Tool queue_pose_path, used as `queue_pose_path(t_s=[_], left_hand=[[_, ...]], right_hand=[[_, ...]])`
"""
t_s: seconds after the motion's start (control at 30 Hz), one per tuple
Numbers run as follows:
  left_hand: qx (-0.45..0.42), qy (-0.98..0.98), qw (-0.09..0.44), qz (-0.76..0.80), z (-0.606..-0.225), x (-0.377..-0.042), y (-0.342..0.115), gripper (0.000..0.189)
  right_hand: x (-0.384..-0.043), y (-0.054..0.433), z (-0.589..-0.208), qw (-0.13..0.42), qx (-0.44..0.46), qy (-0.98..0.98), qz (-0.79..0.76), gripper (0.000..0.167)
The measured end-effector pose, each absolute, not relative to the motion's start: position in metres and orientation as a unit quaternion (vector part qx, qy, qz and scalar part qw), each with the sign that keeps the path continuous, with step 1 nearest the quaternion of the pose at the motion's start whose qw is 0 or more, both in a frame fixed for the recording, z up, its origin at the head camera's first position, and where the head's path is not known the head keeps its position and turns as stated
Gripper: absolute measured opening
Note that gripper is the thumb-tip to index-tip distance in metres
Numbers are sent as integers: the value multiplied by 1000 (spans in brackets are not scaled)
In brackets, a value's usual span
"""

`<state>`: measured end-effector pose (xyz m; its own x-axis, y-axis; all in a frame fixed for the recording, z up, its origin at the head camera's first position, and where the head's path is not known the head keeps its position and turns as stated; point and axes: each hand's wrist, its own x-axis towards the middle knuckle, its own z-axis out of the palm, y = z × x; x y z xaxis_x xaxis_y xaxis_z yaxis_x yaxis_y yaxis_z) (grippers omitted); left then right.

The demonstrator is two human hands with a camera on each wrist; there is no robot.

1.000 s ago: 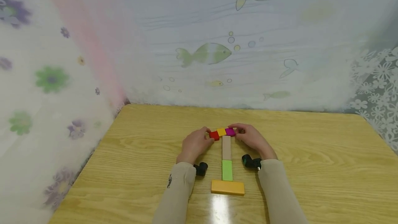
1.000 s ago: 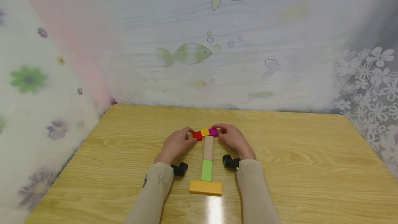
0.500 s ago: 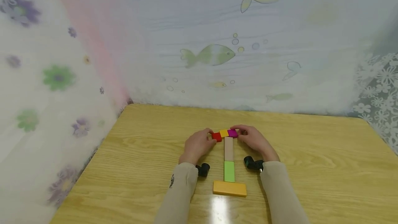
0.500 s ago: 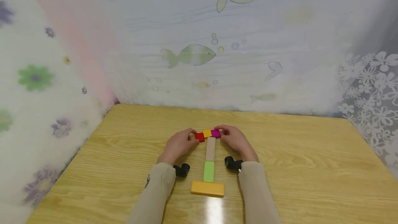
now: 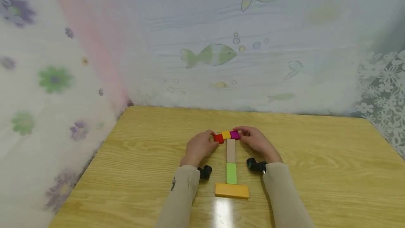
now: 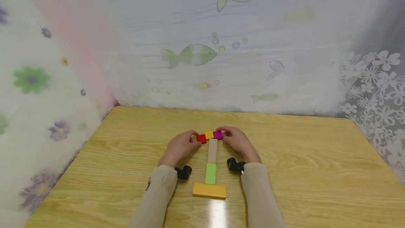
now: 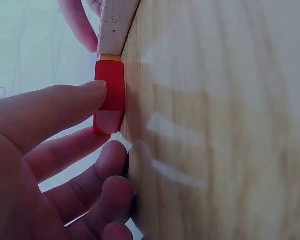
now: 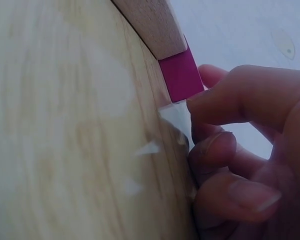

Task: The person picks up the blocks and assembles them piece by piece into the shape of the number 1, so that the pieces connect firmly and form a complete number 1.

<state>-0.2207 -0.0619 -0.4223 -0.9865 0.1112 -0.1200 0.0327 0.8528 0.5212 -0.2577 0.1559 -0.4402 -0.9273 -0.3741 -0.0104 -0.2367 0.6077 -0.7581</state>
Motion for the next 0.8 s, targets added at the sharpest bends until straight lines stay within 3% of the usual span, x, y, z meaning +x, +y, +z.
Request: queue_pose_path(t_s=[0.47, 0.8], left_hand=[[41, 949, 87, 302, -425, -216, -65, 46], [24, 945, 83, 315, -427, -216, -75, 45]], right_hand=[[-247, 174, -452, 127, -119, 835, -522, 35], [-228, 179, -448, 110, -132, 871, -460, 36]])
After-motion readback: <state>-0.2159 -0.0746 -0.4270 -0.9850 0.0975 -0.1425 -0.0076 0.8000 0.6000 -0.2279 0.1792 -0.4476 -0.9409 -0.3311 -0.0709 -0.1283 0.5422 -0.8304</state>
